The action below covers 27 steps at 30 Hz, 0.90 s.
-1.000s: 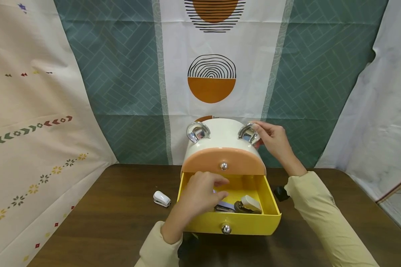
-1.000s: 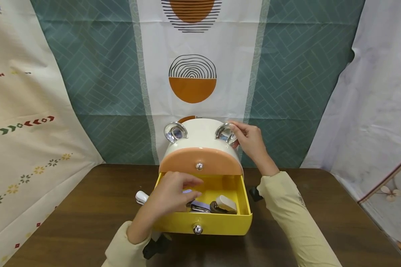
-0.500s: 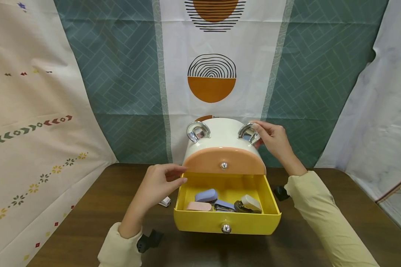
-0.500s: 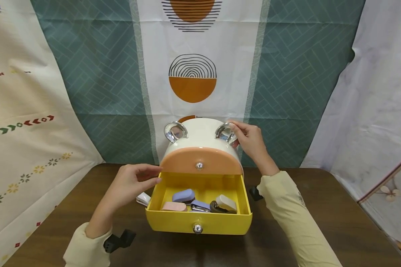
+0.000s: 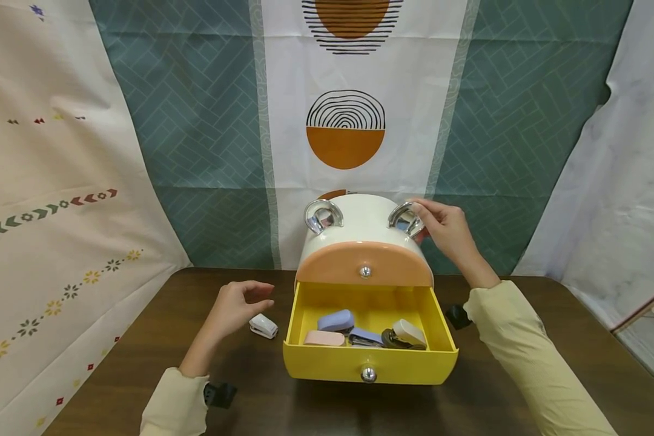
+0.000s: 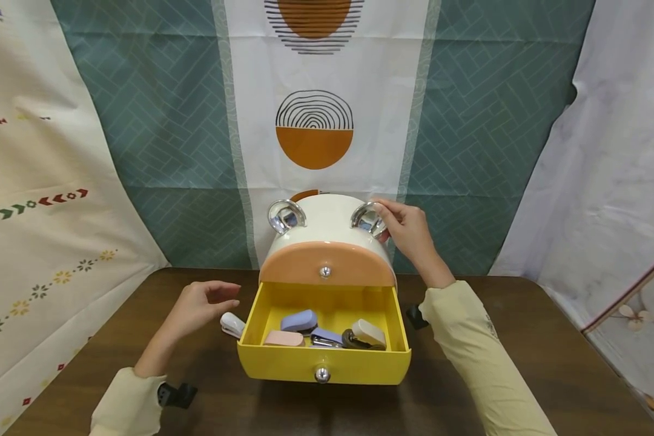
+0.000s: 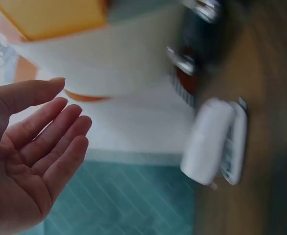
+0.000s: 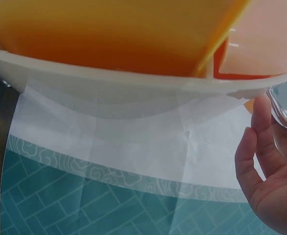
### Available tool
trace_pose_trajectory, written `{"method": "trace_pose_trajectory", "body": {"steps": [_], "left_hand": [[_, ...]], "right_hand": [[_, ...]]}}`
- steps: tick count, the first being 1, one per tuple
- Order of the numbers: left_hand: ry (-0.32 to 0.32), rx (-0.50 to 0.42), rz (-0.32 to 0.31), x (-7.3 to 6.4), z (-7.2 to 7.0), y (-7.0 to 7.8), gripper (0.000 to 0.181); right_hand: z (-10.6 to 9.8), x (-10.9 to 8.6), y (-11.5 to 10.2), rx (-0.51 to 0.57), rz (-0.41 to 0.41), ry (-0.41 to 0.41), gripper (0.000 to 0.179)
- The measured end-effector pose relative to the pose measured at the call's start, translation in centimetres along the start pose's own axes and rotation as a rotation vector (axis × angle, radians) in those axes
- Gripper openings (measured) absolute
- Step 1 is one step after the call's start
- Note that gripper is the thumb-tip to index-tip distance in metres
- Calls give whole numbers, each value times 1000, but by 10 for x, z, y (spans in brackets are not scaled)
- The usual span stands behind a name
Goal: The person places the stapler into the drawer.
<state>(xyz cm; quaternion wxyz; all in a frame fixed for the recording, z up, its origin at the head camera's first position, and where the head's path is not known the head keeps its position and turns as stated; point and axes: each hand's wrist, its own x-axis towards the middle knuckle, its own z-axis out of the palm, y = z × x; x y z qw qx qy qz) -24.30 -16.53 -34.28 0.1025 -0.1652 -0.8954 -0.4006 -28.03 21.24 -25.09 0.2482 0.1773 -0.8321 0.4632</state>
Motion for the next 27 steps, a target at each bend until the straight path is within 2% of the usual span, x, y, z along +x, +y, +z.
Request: {"method": "trace_pose_trajectory", "body": {"steps": [6, 10, 12, 19, 22, 27], "left_hand": [[-67, 66, -39, 4, 7, -30, 26], [-118, 106, -65, 6, 11, -43, 28], [-145, 136, -58, 7, 13, -48, 30], [-197, 267, -56, 8, 17, -57, 27], [-214, 300, -52, 9, 18, -58, 26], [-223, 311, -53, 9, 19, -60, 26]], "right_hand": [[0, -1, 0, 3, 0, 3, 37], [0, -1, -2, 16, 0, -6, 35], [-1, -3, -8, 25, -5, -9, 33], [-2, -10, -33, -5, -14, 0, 30], [-2, -9, -28, 5, -12, 2, 30], [-1, -3, -8, 29, -12, 2, 31]]}}
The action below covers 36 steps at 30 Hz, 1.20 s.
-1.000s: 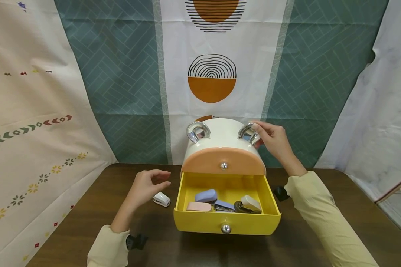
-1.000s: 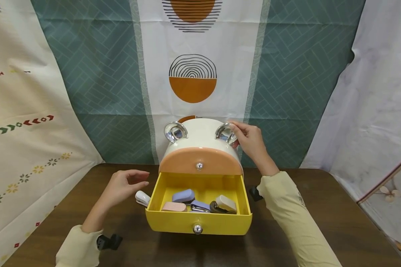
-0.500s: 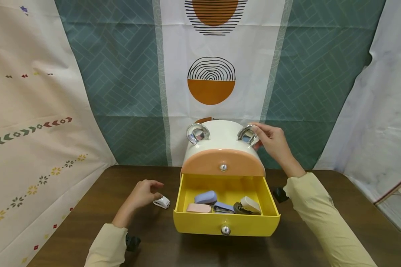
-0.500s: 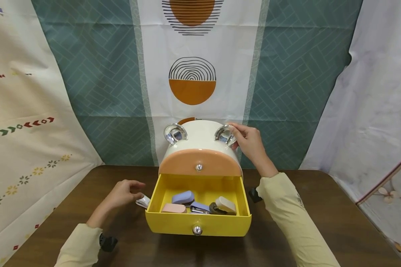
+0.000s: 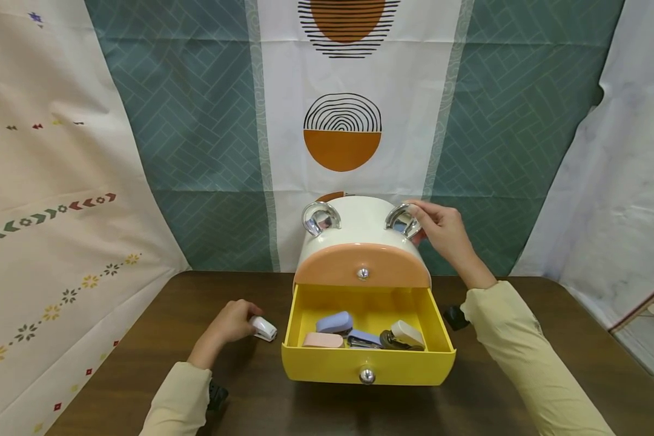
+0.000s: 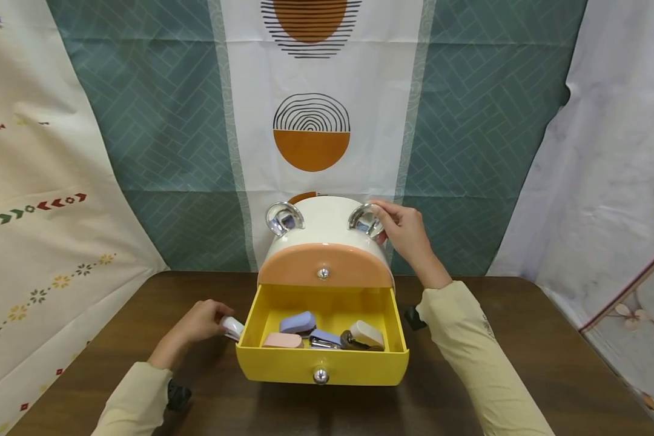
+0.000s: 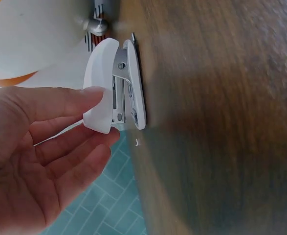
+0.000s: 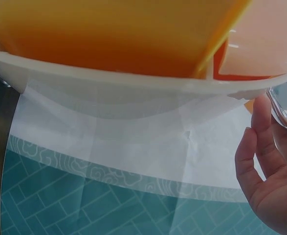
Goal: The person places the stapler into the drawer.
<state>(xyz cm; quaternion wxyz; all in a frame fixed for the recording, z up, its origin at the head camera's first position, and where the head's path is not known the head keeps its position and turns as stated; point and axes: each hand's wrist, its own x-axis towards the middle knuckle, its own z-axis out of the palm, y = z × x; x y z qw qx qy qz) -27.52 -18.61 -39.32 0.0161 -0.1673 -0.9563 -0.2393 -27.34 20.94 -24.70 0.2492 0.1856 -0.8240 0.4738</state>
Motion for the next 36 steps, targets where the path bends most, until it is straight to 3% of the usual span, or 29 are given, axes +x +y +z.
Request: {"method": "trace_pose_trajectory", "body": {"steps": [10, 17, 21, 29, 36], "left_hand": [[-7, -5, -16, 0, 2, -3, 26], [6, 12, -23, -3, 1, -5, 19], [27, -5, -6, -7, -2, -8, 15], [106, -115, -27, -15, -18, -10, 18], [167, -178, -25, -26, -38, 1, 24]], "right_hand": [[2, 2, 8, -3, -15, 6, 34], [0, -5, -18, -25, 15, -4, 30], [1, 0, 2, -7, 15, -8, 32], [1, 2, 11, -3, -18, 10, 35], [2, 3, 10, 2, -19, 11, 36]]}}
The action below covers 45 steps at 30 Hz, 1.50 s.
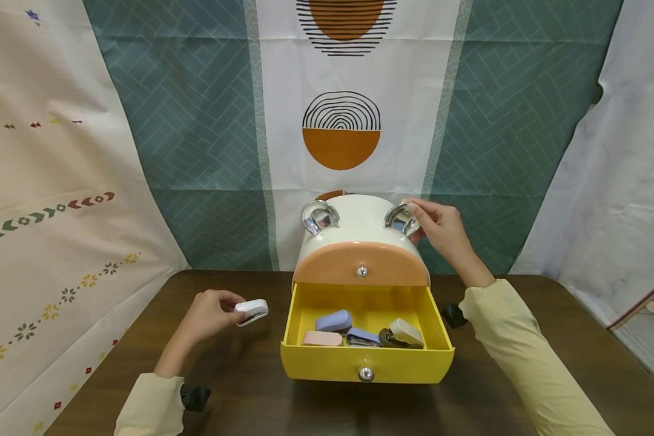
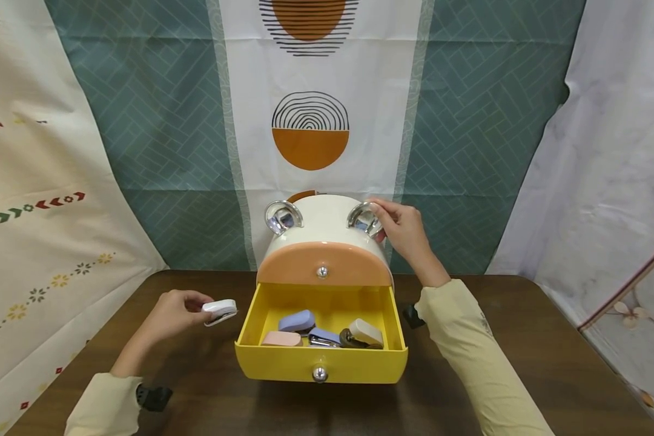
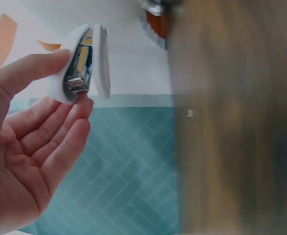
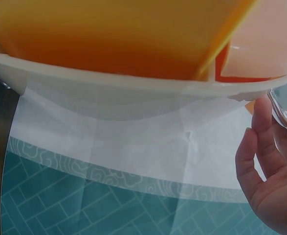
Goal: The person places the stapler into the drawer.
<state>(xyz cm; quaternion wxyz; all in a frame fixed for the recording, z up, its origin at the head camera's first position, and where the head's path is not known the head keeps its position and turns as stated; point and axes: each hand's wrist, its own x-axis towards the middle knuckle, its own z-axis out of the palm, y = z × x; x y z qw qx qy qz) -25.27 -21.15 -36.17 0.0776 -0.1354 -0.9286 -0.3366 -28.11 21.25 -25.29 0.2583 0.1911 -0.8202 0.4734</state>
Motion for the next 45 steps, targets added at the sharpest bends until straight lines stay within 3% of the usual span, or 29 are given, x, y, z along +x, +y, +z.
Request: {"method": "trace_pose_trajectory", "body": {"steps": [12, 23, 31, 39, 45], "left_hand": [[136, -66, 97, -10, -25, 40, 27], [175, -189, 214, -22, -35, 88, 27], [178, -277, 257, -27, -26, 123, 24], [157, -322, 262, -27, -11, 149, 24], [166, -303, 309, -26, 3, 165, 20]], "right_hand": [[-1, -1, -10, -1, 18, -1, 31], [-1, 0, -6, -11, 26, -3, 32], [-2, -8, -36, -24, 15, -9, 31], [0, -1, -6, -9, 14, -4, 33], [-1, 0, -4, -17, 19, 2, 34]]}}
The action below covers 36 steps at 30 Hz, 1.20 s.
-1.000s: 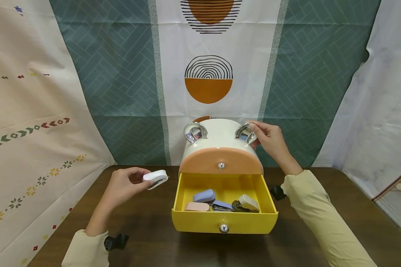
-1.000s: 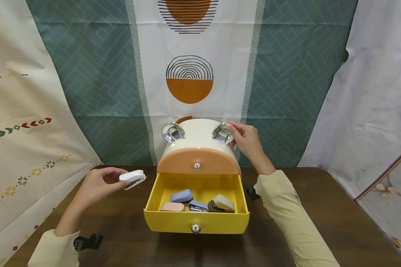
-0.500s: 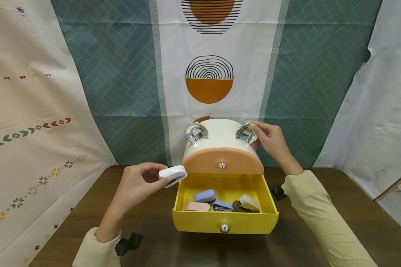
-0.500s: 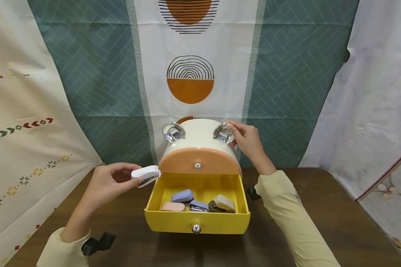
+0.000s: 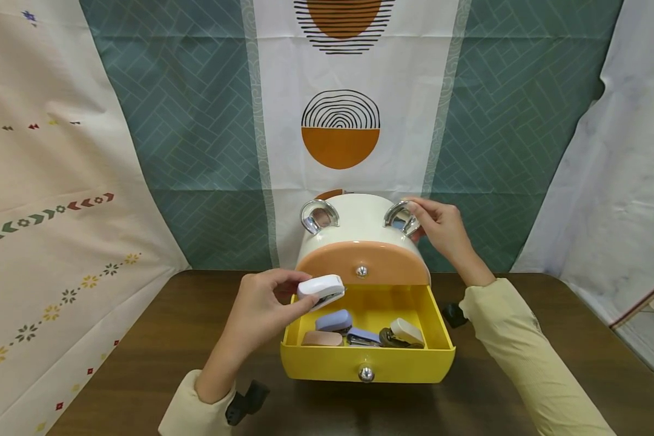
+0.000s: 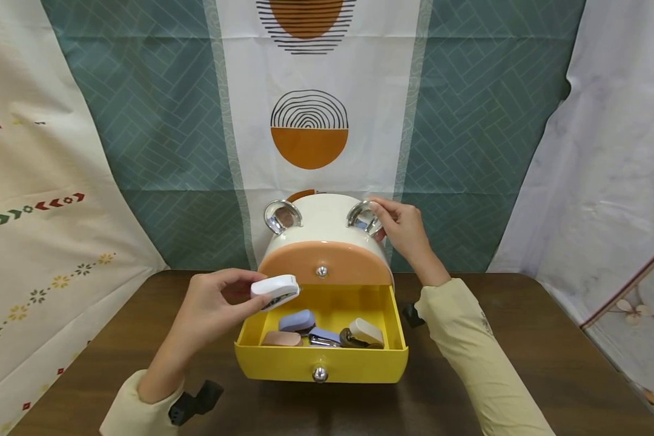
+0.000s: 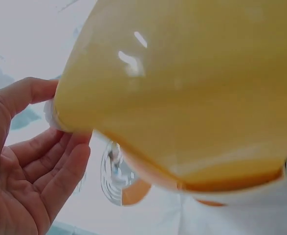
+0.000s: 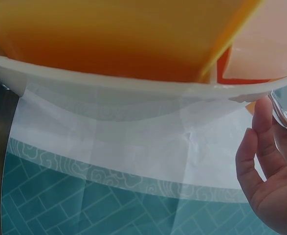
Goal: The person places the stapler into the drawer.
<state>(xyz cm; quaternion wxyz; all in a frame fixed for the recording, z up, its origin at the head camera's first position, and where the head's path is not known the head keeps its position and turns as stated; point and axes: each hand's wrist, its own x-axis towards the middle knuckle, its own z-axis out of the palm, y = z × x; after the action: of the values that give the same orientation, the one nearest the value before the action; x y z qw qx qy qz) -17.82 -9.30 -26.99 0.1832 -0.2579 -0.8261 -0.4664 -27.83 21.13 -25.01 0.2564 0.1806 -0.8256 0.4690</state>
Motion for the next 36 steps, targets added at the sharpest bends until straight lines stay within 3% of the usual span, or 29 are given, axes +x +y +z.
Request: {"method": "trace_pose_trajectory", "body": {"steps": [6, 10, 19, 27, 36], "left_hand": [[12, 48, 77, 1, 21, 12, 17], [23, 129, 117, 2, 36, 20, 18], [-2, 343, 170, 8, 64, 28, 12], [-42, 482, 143, 11, 85, 29, 13], [-98, 630, 64, 15, 105, 30, 37]], "right_hand": [[1, 1, 6, -6, -12, 6, 35], [0, 1, 4, -4, -1, 6, 34], [-2, -6, -25, -6, 5, -1, 29], [1, 0, -3, 7, -1, -2, 32], [1, 0, 5, 9, -30, 5, 35]]}}
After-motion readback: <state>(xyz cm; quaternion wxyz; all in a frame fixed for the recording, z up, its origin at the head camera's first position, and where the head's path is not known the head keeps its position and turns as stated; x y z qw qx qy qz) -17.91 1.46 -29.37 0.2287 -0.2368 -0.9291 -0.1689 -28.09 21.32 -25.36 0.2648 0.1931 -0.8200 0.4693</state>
